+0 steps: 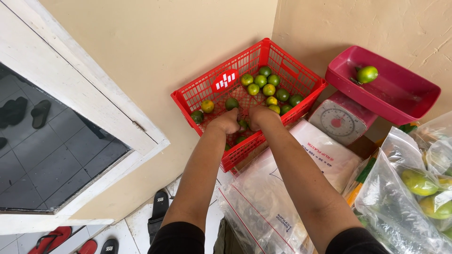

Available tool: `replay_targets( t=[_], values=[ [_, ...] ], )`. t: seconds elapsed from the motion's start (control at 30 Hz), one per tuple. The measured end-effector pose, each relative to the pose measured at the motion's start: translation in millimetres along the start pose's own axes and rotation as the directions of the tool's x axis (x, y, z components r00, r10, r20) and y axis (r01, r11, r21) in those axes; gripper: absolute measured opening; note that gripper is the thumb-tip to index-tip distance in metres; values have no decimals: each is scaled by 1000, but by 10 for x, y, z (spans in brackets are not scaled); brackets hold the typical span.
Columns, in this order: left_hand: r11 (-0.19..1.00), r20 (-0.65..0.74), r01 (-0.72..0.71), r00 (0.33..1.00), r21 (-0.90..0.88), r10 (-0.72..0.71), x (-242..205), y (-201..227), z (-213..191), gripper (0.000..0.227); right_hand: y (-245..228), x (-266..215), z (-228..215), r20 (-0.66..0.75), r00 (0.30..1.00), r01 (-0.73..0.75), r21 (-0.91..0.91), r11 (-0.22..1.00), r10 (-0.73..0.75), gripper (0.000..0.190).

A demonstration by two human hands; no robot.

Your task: The person picks through limes in a crate by hand, placing selected fruit into a tray for weighing, and handles large plastic bags.

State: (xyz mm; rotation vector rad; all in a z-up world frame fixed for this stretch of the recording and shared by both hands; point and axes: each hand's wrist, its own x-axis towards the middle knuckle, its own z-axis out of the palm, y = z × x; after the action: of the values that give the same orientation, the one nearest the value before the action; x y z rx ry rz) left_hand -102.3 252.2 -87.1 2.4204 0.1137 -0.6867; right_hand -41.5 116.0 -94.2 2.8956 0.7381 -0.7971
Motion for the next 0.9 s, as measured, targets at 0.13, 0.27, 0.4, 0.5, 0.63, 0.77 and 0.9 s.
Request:
replay_targets(
  t=[0.13,0.27,0.4,0.5,0.63,0.77,0.9],
  values=[
    [998,36,26,999,60,-28,59,-37,-5,92,-98,-398,-243,-61,997,58,146,988,-49,43],
    [998,0,60,998,9,-60,-57,-7,-84,70,-13,-145,-167,-177,982,140,467,873,-63,58],
    [906,-358,-162,934,-390,13,369,-391,-1,53,79,-79,-151,-350,934,305,694,652,-64,50],
    [738,-494,-358,869,-572,39,244,-262,-66,44,0,-319,-279,-378,925,338,798,499,-22,63],
    [525,-560,-527,821,-669,111,574,-400,-27,40,452,722,149,-362,932,326,842,431,3,67],
    [431,-562,-562,815,-706,143,593,-410,-40,41,279,402,27,-403,915,375,867,328,21,68],
    [415,-577,-593,797,-690,179,565,-419,-43,40,251,359,39,-360,933,359,931,60,12,65]
  ],
)
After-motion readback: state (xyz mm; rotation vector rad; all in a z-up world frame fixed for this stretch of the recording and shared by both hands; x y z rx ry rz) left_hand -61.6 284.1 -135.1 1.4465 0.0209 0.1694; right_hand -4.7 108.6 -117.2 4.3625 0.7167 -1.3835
